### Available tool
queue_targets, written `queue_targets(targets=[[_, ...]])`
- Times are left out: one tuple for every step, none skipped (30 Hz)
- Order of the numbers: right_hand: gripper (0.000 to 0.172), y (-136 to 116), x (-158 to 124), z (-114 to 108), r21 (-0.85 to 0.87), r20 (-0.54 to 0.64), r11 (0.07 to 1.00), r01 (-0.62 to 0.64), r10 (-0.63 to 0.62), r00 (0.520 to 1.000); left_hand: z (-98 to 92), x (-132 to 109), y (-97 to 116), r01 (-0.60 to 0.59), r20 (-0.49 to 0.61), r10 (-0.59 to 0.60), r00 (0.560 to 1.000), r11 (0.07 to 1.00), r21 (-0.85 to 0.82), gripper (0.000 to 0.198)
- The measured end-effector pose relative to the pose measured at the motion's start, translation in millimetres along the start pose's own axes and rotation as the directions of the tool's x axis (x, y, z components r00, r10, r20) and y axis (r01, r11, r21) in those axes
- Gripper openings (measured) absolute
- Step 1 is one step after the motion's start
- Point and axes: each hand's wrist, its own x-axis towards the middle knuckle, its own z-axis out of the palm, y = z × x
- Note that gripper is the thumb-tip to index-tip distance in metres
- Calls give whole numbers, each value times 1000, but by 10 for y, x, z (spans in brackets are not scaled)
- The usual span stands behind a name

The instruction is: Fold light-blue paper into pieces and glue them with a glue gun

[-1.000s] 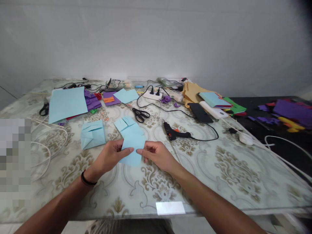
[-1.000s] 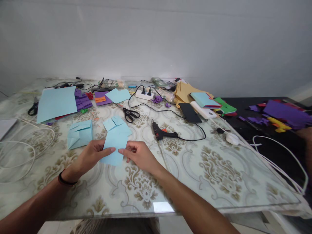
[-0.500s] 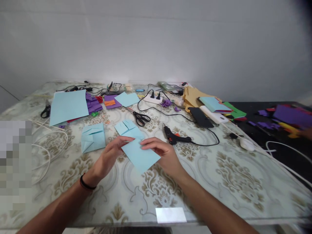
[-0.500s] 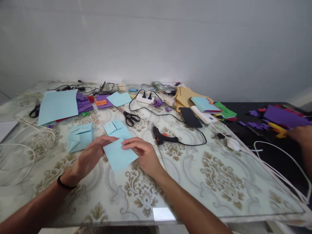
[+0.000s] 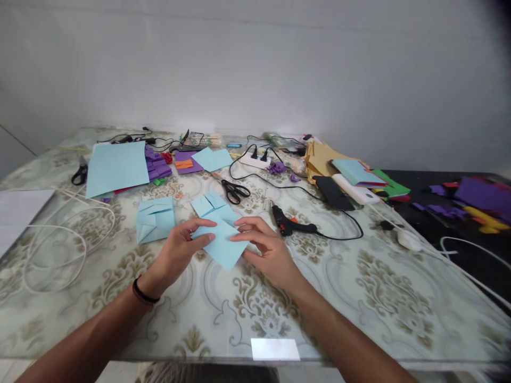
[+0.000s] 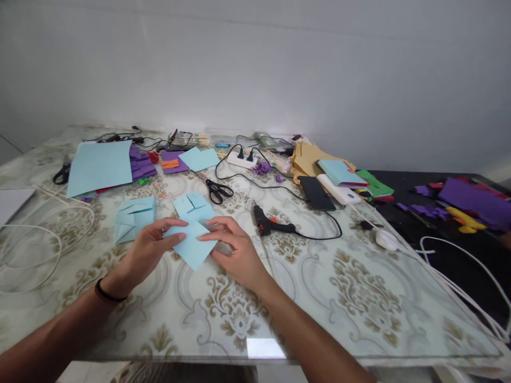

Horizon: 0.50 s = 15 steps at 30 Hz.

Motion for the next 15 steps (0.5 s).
queue_targets(targets=[[26, -4, 3, -3, -21, -3, 1000, 7, -7, 1000, 0, 3, 5, 16, -21, -16, 1000, 1000, -16, 26], [27, -8, 6, -6, -38, 0, 999, 7, -7, 1000, 2, 5, 8, 27, -34, -28, 999, 999, -34, 26], [27, -13, 9, -8, -53, 6, 999, 1, -1, 1000, 4, 6, 8, 29, -44, -31, 999, 999, -46, 27], [28, -18, 11, -10, -66, 12, 998, -10, 10, 1000, 4, 7, 7, 26, -46, -28, 999, 999, -48, 27], [27, -23, 12, -12, -77, 21, 997, -22, 24, 999, 2, 7, 2, 23, -40, -24, 999, 999, -43, 28], [27, -28, 13, -13, -83, 32, 996, -34, 37, 999, -2, 6, -3, 21, -26, -22, 999, 999, -34, 28], [27, -33, 14, -15, -84, 44, 995, -43, 47, 998, -8, 3, -9, 19, -9, -19, 1000, 1000, -20, 28], [26, -37, 15, -18, -82, 56, 995, -49, 54, 997, -16, -2, -12, 12, 5, -12, 1000, 1000, -3, 28], [26, -39, 15, -20, -75, 67, 996, -53, 58, 996, -26, -9, -10, 1, 14, -1, 1000, 1000, 15, 27], [26, -40, 16, -23, -61, 76, 996, -58, 62, 995, -36, -19, -3, -13, 18, 13, 1000, 999, 33, 26], [26, -40, 16, -27, -39, 80, 997, -63, 66, 995, -45, -31, 11, -27, 25, 26, 999, 998, 51, 27], [25, -39, 17, -32, -10, 82, 998, -70, 70, 994, -53, -43, 32, -39, 38, 36, 999, 997, 66, 28], [25, -37, 19, -38, 25, 81, 997, -77, 75, 994, -60, -56, 57, -45, 60, 41, 997, 996, 77, 30], [24, -35, 22, -44, 66, 80, 994, -84, 78, 994, -66, -68, 83, -48, 92, 40, 995, 995, 84, 34], [23, -34, 26, -51, 111, 77, 990, -90, 82, 994, -70, -77, 107, -58, 132, 45, 990, 994, 92, 39]])
